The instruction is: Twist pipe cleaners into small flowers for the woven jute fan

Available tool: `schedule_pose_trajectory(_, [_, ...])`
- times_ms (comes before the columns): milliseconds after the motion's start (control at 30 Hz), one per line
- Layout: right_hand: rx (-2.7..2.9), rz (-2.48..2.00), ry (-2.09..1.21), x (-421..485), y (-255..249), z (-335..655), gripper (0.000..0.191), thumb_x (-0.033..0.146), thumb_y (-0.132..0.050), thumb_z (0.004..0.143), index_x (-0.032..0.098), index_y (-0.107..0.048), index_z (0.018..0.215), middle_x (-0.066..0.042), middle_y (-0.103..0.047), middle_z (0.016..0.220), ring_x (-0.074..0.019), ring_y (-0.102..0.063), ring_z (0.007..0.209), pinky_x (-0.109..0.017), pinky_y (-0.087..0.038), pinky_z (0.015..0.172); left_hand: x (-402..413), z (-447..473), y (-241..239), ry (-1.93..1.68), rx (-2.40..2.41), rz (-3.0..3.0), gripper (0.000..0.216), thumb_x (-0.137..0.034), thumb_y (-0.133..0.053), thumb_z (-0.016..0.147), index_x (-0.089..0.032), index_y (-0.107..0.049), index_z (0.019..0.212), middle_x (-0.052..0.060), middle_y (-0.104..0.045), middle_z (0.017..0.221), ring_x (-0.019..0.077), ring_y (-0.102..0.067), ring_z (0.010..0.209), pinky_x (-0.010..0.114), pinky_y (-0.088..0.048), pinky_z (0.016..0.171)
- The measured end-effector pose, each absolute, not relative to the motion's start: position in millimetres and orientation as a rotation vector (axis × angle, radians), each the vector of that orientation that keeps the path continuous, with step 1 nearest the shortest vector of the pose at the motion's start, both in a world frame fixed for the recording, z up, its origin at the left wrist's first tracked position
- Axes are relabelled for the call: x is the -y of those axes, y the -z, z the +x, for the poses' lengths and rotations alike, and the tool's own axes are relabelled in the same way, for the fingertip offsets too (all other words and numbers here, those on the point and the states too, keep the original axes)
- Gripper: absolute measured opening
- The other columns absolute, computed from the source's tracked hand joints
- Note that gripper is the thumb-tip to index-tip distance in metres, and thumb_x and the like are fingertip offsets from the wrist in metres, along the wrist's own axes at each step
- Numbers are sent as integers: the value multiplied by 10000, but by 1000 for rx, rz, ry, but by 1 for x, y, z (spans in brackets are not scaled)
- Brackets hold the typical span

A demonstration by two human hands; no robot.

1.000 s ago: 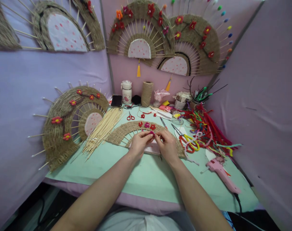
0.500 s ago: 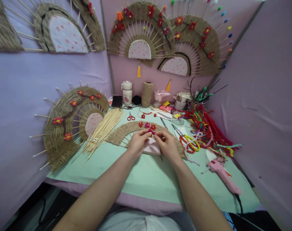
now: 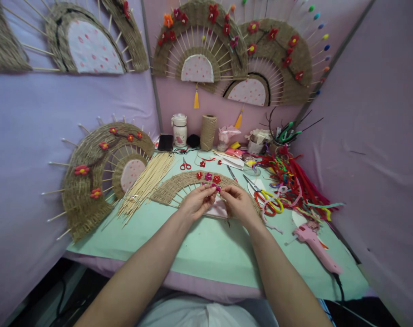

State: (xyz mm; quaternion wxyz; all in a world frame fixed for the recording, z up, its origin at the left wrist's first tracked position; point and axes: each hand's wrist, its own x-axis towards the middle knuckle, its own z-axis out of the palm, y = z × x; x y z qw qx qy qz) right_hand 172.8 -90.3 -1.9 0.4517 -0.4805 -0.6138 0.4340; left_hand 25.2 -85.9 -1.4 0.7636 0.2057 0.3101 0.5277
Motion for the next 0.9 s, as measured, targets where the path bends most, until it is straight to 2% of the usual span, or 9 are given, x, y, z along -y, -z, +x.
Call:
schedule_pose_trajectory(333, [1467, -1183, -1179, 90, 4, 173, 234, 416, -584, 738, 183, -594, 759, 40, -501, 549, -83, -386, 427, -204, -295, 401, 86, 24, -3, -1106, -662, 396, 114, 11, -632, 668, -97, -602, 688, 7, -557, 642, 31, -482, 544, 116, -389, 486])
schedule_pose_trajectory(567, [1444, -1200, -1264, 93, 1, 172, 238, 420, -577, 735, 182, -584, 748, 46, -473, 520, -81, -374, 419, -197, -285, 388, 84, 20, 4, -969, -616, 421, 93, -15, -666, 669, -93, -616, 682, 33, -576, 676, 43, -485, 540, 151, -376, 466])
schedule_pose_trajectory(700, [1432, -1208, -1272, 94, 2, 171, 247, 431, -576, 729, 185, -582, 747, 39, -508, 549, -82, -396, 418, -196, -291, 380, 86, 19, 4, -919, -638, 481, 114, -71, -718, 639, -91, -622, 697, 31, -576, 656, 49, -488, 542, 153, -374, 465])
schedule_pose_trajectory(800, [1487, -1235, -1177, 90, 5, 172, 252, 433, -564, 742, 185, -604, 754, 29, -548, 561, -98, -427, 434, -215, -326, 410, 90, 22, 1, -1010, -733, 576, 194, -162, -764, 603, -114, -614, 716, 2, -551, 621, 53, -493, 530, 156, -371, 459])
schedule_pose_trajectory(900, [1535, -1240, -920, 87, 7, 172, 227, 386, -556, 761, 175, -629, 805, -15, -631, 703, -140, -538, 595, -250, -418, 545, 92, 27, 1, -1195, -876, 702, 266, -252, -782, 575, -144, -602, 739, -10, -571, 653, 72, -541, 569, 171, -399, 495])
